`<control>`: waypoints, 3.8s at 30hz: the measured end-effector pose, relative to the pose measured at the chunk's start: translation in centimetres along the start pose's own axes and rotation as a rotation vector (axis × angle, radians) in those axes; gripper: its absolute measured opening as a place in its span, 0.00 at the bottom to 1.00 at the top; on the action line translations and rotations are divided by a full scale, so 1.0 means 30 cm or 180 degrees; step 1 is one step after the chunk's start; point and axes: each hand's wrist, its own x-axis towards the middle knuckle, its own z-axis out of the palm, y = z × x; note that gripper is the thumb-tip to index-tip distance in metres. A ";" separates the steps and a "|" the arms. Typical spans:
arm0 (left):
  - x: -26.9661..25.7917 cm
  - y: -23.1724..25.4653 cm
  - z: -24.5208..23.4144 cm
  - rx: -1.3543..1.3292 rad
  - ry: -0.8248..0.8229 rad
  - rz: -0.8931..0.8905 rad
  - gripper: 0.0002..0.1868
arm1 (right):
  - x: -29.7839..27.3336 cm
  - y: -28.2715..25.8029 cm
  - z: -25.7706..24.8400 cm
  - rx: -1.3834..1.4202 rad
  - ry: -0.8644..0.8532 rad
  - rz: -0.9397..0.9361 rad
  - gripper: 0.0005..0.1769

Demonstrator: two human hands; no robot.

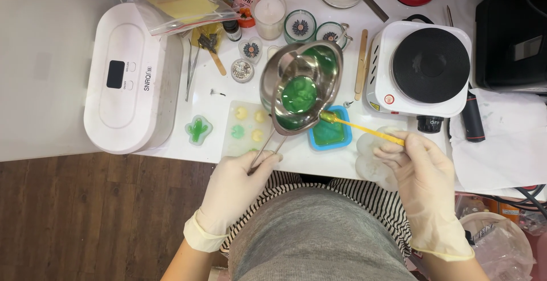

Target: Pouring melted green wax into silicone molds using a spoon.

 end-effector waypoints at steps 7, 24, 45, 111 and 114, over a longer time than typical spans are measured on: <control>-0.002 0.042 -0.039 -0.0212 0.0055 -0.0401 0.14 | -0.082 -0.017 -0.004 -0.0964 0.0218 -0.0223 0.16; -0.004 0.054 -0.039 -0.0528 -0.0017 -0.0839 0.14 | -0.147 -0.020 -0.025 -0.3724 -0.1394 -0.3057 0.17; 0.001 0.050 0.020 -0.1077 -0.0392 -0.0944 0.13 | -0.050 0.028 -0.209 -0.0028 0.0751 0.0130 0.17; -0.066 0.079 0.242 0.0999 -0.0071 0.1035 0.13 | -0.068 -0.069 -0.193 -0.1098 0.0222 -0.1372 0.12; -0.068 0.075 0.247 0.1096 0.0024 0.1255 0.12 | -0.072 -0.081 -0.189 -0.1274 0.0353 -0.1281 0.13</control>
